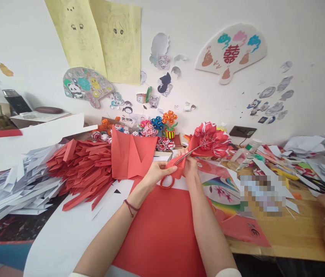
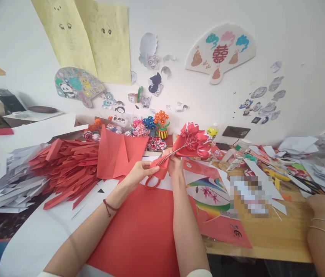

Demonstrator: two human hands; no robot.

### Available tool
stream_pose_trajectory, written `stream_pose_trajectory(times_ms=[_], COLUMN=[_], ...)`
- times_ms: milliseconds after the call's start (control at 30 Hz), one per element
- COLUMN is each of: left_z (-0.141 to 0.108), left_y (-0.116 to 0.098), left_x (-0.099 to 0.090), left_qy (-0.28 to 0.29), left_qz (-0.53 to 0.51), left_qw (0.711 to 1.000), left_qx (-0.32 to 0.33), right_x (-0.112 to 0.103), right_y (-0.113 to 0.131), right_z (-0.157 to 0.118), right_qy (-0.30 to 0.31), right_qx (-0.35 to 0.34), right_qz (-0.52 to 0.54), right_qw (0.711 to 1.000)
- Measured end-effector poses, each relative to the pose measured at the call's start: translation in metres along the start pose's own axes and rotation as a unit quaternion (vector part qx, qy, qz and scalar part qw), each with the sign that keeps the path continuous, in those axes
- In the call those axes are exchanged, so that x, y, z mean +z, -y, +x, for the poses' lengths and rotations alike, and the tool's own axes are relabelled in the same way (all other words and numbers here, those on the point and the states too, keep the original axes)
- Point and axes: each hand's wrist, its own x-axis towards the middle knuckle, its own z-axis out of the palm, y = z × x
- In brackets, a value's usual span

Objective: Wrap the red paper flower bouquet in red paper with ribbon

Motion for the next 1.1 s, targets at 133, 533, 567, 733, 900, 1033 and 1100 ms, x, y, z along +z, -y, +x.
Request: stream_pose_trajectory(times_ms=[133, 533, 567, 733, 900, 1033, 1100], left_z=[-0.001, 0.0, -0.001, -0.004, -0.001, 0.001, 0.001], left_y=[-0.002, 0.001, 0.0, -0.001, 0.004, 0.007, 0.007], left_x=[0.0, -0.007, -0.006, 0.002, 0.008, 0.008, 0.006], left_qy=[0.019, 0.026, 0.033, 0.063, 0.088, 0.093, 0.093], left_qz=[-0.001, 0.01, -0.001, -0.058, -0.135, -0.149, -0.129], left_qw=[1.0, 1.0, 0.999, 0.996, 0.985, 0.982, 0.986], left_qx=[0.003, -0.016, -0.009, 0.032, 0.068, 0.065, 0.042], right_x=[-0.001, 0.0, 0.0, 0.0, 0.0, 0.001, 0.001], right_y=[0.005, 0.004, 0.005, 0.001, -0.007, -0.008, -0.005], right_z=[0.0, 0.0, 0.0, -0.002, 0.001, 0.001, 0.0], right_qy=[0.0, 0.014, 0.018, 0.019, -0.004, 0.003, 0.009], right_qx=[-0.011, 0.004, 0.009, 0.01, 0.008, 0.016, 0.018], right_qz=[0.005, 0.012, 0.02, 0.073, 0.083, 0.083, 0.063], right_qw=[1.0, 1.0, 1.0, 0.997, 0.997, 0.996, 0.998])
